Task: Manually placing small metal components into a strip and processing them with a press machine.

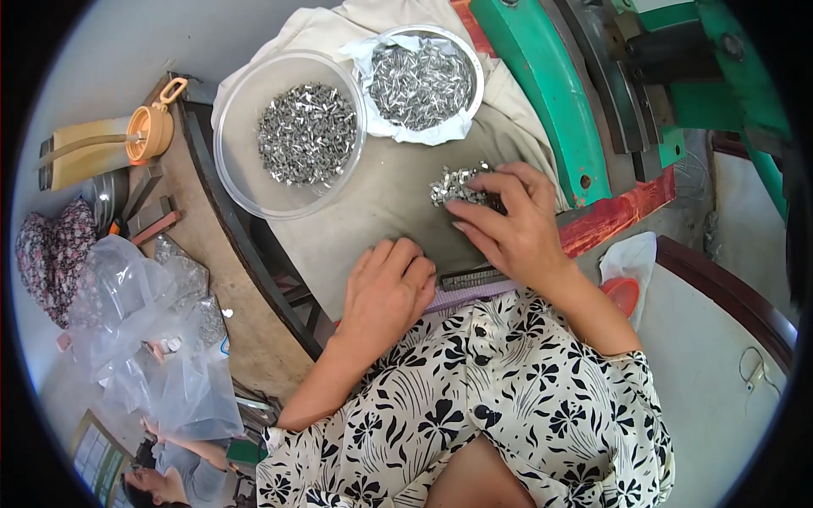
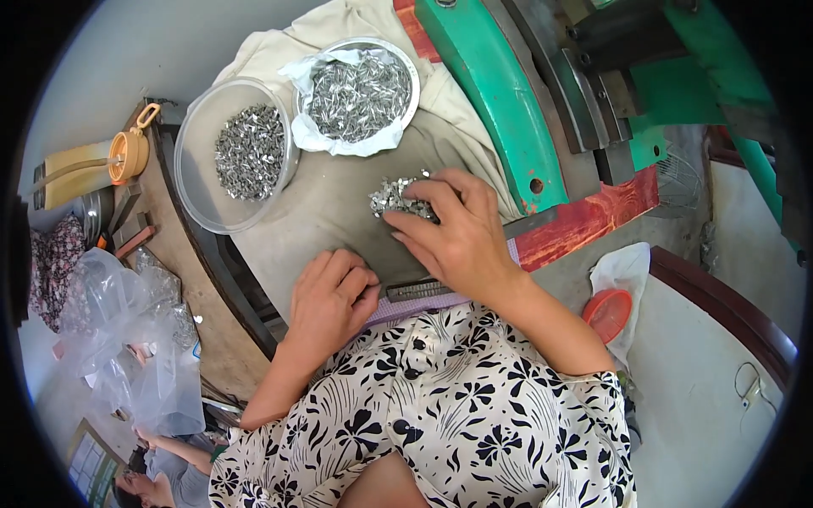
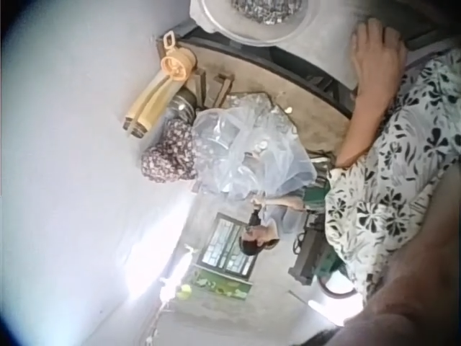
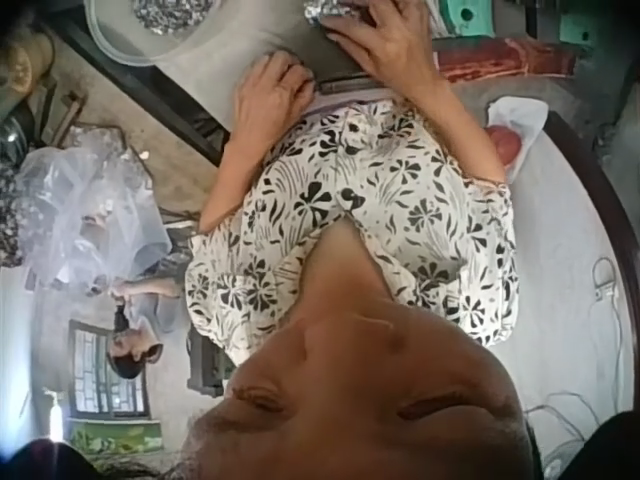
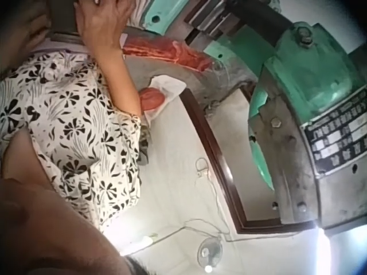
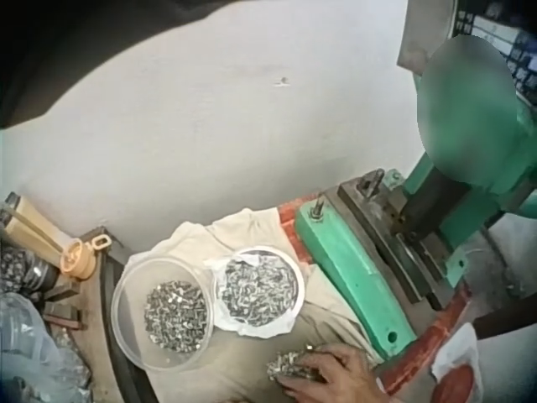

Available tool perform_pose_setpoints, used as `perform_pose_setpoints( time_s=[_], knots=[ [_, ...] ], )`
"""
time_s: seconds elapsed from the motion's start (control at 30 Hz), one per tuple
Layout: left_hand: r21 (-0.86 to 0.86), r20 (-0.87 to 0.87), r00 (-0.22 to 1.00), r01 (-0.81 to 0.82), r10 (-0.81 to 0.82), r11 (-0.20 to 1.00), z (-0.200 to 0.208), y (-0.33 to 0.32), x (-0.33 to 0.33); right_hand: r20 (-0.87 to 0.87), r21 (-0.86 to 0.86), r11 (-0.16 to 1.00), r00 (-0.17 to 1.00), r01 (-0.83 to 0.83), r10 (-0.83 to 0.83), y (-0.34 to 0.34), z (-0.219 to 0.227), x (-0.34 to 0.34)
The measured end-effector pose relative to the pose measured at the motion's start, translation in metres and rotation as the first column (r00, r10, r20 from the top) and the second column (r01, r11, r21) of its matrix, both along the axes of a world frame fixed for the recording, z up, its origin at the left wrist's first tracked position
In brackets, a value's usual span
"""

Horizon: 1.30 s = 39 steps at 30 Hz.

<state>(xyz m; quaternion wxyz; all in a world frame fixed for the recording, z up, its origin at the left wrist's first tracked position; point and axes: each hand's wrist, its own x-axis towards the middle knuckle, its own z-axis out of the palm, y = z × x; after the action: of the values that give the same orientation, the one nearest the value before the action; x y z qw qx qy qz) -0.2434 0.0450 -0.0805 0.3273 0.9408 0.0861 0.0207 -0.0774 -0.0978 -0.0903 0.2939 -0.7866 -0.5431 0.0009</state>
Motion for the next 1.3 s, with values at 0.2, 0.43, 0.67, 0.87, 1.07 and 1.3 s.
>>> perform_pose_setpoints(
  time_s=[0.2, 0.43, 0.67, 0.87, 1.07, 1.3],
  knots=[
    [-0.041, 0.097, 0.990, -0.100, 0.103, 0.994, 0.023, 0.013, 0.013, 0.004, -0.075, 0.993, 0.996, -0.091, 0.092, -0.005, -0.003, 0.005],
    [0.295, 0.377, 0.926, -0.121, 0.001, 0.948, 0.042, 0.036, 0.092, -0.017, -0.104, 0.995, 1.000, 0.002, -0.004, -0.025, 0.001, -0.003],
    [0.381, 0.403, 0.914, -0.118, -0.050, 0.917, 0.025, 0.050, 0.116, -0.035, -0.081, 0.995, 0.997, 0.065, -0.068, -0.020, 0.013, 0.003],
    [0.029, 0.273, 0.956, -0.123, 0.110, 0.992, 0.017, 0.026, 0.043, -0.096, -0.069, 0.998, 0.995, -0.001, -0.006, -0.021, 0.010, 0.005],
    [-0.148, 0.131, 0.971, -0.181, 0.201, 0.972, -0.004, 0.007, 0.029, -0.101, -0.106, 0.993, 0.994, -0.057, 0.046, -0.013, 0.005, 0.002],
    [-0.061, 0.065, 0.983, -0.167, 0.171, 0.984, -0.009, 0.002, 0.046, -0.037, 0.012, 1.000, 0.999, -0.019, 0.020, -0.025, 0.006, -0.008]
  ],
)
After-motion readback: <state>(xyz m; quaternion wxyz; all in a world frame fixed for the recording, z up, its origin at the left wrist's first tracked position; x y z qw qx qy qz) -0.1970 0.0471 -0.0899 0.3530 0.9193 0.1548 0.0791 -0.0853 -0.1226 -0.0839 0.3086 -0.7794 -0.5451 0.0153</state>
